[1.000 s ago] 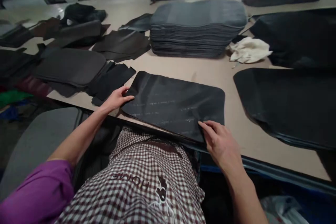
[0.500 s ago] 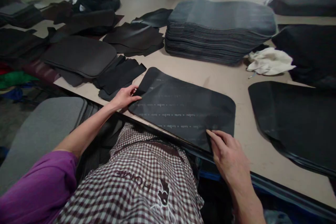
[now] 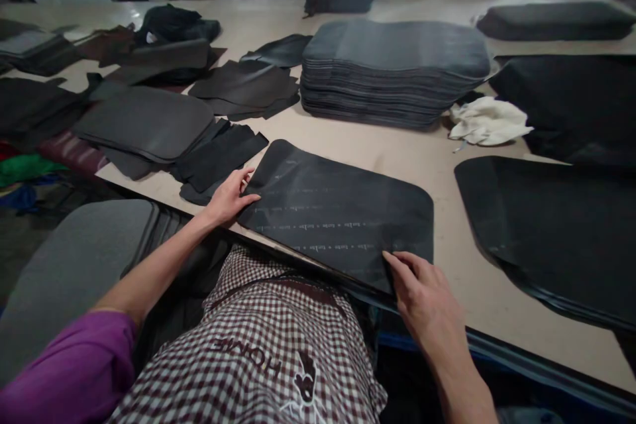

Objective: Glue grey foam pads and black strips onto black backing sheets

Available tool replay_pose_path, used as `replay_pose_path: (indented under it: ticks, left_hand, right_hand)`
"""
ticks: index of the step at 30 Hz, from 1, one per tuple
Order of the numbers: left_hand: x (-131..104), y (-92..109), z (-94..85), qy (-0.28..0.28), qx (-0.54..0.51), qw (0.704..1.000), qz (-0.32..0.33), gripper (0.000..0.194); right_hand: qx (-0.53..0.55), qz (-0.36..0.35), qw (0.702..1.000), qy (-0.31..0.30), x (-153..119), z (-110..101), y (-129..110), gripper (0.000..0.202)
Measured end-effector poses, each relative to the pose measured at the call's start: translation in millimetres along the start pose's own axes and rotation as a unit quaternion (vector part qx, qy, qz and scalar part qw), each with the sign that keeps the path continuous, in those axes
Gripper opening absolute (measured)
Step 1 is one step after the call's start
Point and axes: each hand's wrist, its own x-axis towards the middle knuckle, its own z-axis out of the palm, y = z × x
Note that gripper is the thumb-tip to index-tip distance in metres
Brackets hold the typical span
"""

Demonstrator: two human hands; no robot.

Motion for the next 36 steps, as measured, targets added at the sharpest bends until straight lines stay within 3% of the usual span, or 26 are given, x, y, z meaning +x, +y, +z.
replay_pose_path:
  ticks: [3, 6, 10, 12, 14, 16, 20, 23, 25, 27, 32, 36]
  left_hand:
    - [-8, 3, 3.9, 0.027, 0.080, 0.992, 0.091, 0.065]
    - [-15, 1, 10.0, -0.011, 0.151, 0.976, 0.159, 0.047]
    - [-15, -2, 10.4, -0.011, 0.155, 0.980, 0.121, 0.035]
    - [-10, 7, 6.7, 0.007, 0.130, 0.987, 0.093, 0.031]
    - [-4, 28, 5.8, 0.026, 0.091, 0.991, 0.091, 0.029]
    - [2, 62, 13.3, 0.025, 0.038, 0.991, 0.124, 0.032]
    - [14, 143, 55.1, -0.088, -0.034, 0.961, 0.259, 0.049]
    - [26, 176, 86.2, -0.155, 0.014, 0.933, 0.323, 0.048]
    - [34, 175, 94.5, -0.165, 0.053, 0.931, 0.322, 0.042]
    - [41, 160, 92.1, -0.155, 0.074, 0.939, 0.299, 0.039]
    - [46, 102, 66.5, -0.117, 0.090, 0.960, 0.239, 0.038]
    - [42, 68, 52.7, -0.094, 0.095, 0.967, 0.216, 0.039]
  right_hand:
    - [-0.008, 0.014, 1.000, 0.010, -1, 3, -3, 0.040]
    - [-0.007, 0.027, 0.999, 0.024, -3, 7, -4, 0.042]
    - [0.040, 0.032, 0.998, 0.029, -5, 6, 0, 0.041]
    - [0.081, 0.034, 0.995, 0.042, -3, 2, 2, 0.038]
    - [0.109, 0.048, 0.991, 0.068, 2, -4, 4, 0.035]
    - [0.110, 0.066, 0.987, 0.095, 12, -9, 5, 0.034]
    - [0.057, 0.066, 0.992, 0.097, 34, -4, 6, 0.044]
    - [-0.005, 0.069, 0.995, 0.066, 41, 7, 9, 0.047]
    - [-0.032, 0.076, 0.995, 0.054, 40, 12, 12, 0.047]
    - [-0.043, 0.078, 0.995, 0.052, 38, 14, 15, 0.049]
    - [-0.052, 0.080, 0.994, 0.045, 36, 10, 16, 0.053]
    - [-0.053, 0.086, 0.994, 0.043, 36, 10, 14, 0.052]
